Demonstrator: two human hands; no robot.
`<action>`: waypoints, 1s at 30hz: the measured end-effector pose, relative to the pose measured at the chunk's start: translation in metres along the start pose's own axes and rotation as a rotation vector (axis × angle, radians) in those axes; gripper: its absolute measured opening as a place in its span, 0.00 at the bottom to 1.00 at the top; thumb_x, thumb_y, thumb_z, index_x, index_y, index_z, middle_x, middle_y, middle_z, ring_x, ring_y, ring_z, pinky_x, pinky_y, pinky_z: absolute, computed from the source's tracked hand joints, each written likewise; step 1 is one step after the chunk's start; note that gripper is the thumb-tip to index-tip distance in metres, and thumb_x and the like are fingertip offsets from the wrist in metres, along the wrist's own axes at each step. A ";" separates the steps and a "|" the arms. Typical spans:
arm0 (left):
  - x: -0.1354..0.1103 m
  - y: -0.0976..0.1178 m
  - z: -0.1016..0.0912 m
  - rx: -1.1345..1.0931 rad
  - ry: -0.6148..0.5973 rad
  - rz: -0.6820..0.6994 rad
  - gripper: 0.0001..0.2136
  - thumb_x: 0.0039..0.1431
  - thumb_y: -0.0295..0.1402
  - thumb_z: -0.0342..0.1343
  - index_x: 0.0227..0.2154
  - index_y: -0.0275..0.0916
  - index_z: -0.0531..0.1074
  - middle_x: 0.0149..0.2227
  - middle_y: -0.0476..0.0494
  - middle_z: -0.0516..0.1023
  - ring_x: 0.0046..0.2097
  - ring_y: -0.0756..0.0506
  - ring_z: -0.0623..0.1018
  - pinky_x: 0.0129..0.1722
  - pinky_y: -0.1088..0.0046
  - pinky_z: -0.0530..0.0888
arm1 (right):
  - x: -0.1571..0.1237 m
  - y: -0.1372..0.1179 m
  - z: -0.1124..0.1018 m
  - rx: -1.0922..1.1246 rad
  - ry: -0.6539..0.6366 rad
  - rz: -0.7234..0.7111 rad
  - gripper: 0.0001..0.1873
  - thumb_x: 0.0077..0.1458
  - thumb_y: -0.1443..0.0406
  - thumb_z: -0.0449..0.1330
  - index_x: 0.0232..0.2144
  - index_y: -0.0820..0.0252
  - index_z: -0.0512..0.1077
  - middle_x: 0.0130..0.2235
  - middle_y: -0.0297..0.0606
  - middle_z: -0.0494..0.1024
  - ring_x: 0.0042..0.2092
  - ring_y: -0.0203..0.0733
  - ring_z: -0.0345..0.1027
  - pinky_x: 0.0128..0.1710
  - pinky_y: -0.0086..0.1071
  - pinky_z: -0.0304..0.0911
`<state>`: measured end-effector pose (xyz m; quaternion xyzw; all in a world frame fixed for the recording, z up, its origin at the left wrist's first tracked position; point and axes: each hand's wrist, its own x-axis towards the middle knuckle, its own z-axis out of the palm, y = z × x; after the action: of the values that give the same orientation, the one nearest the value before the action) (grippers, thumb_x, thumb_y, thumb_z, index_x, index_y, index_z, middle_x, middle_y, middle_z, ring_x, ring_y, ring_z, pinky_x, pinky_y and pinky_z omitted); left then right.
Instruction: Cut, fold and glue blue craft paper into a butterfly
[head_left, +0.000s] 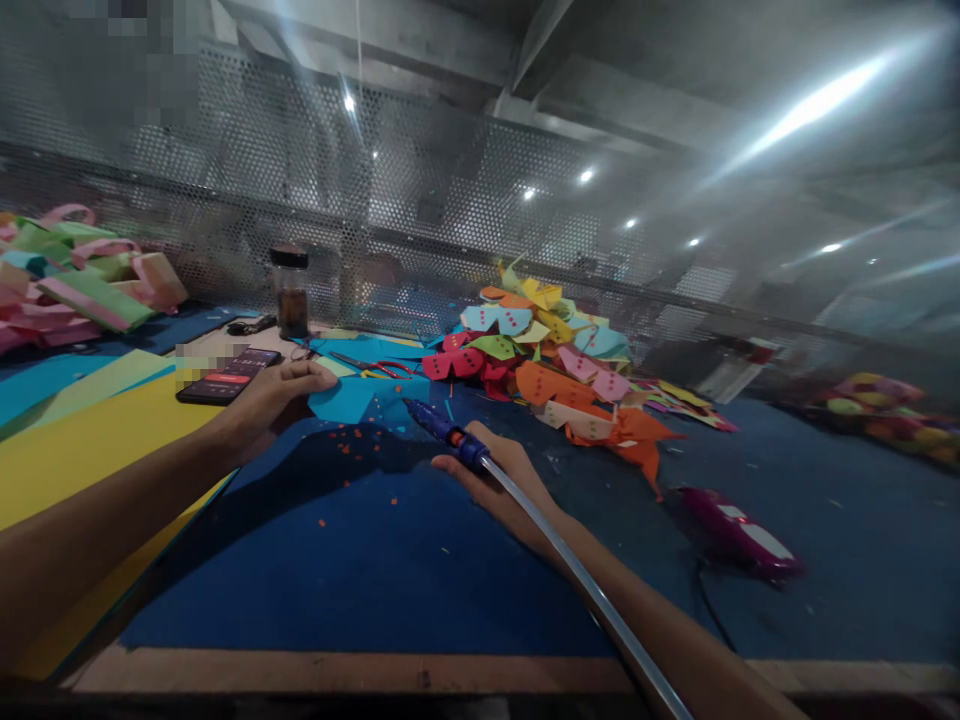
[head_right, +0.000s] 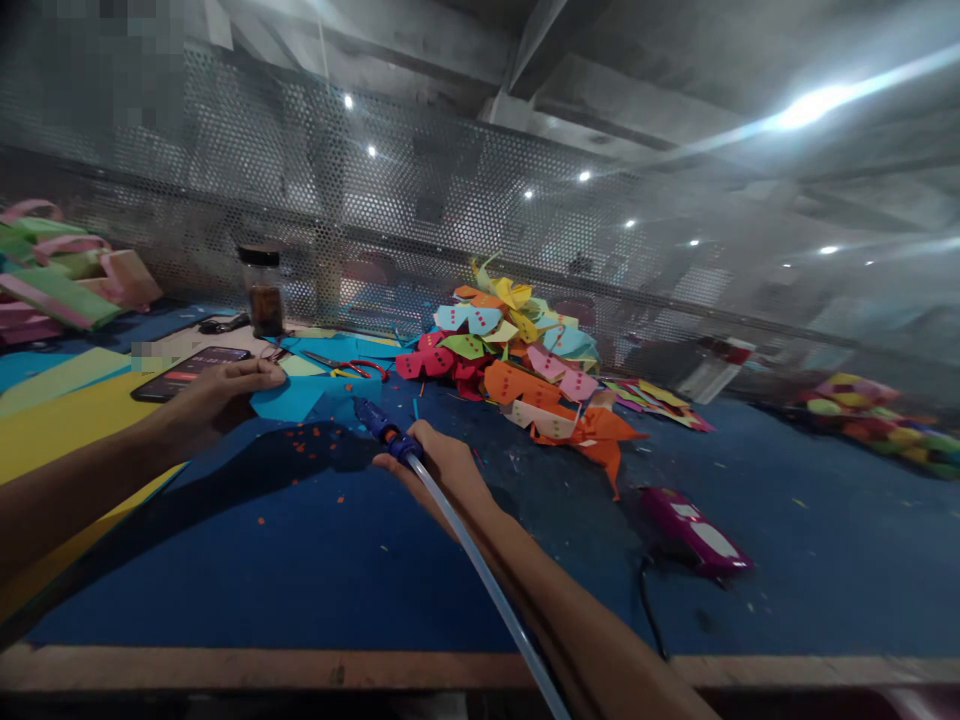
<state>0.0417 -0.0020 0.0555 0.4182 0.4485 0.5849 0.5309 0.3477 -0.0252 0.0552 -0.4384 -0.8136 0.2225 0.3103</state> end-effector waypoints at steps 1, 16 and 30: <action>0.000 0.000 0.000 -0.002 -0.001 -0.003 0.16 0.35 0.33 0.77 0.25 0.37 0.76 0.22 0.54 0.75 0.24 0.53 0.73 0.24 0.81 0.71 | 0.000 0.000 0.000 -0.016 0.013 -0.014 0.25 0.59 0.43 0.61 0.28 0.53 0.57 0.22 0.26 0.62 0.25 0.37 0.59 0.25 0.28 0.51; -0.002 0.002 0.002 -0.009 0.008 -0.003 0.14 0.38 0.31 0.76 0.25 0.37 0.76 0.23 0.54 0.75 0.24 0.53 0.73 0.24 0.80 0.71 | 0.004 0.004 0.001 -0.188 0.036 -0.088 0.25 0.62 0.43 0.58 0.28 0.53 0.57 0.24 0.28 0.67 0.25 0.37 0.60 0.27 0.29 0.50; -0.002 0.001 0.001 -0.011 0.002 -0.002 0.14 0.37 0.31 0.76 0.26 0.36 0.76 0.24 0.54 0.76 0.25 0.53 0.73 0.25 0.80 0.71 | 0.003 0.002 0.000 -0.190 0.025 -0.059 0.25 0.62 0.44 0.58 0.27 0.52 0.55 0.22 0.27 0.65 0.23 0.37 0.58 0.26 0.29 0.48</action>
<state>0.0427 -0.0035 0.0573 0.4142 0.4463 0.5872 0.5333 0.3480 -0.0216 0.0546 -0.4443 -0.8398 0.1296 0.2837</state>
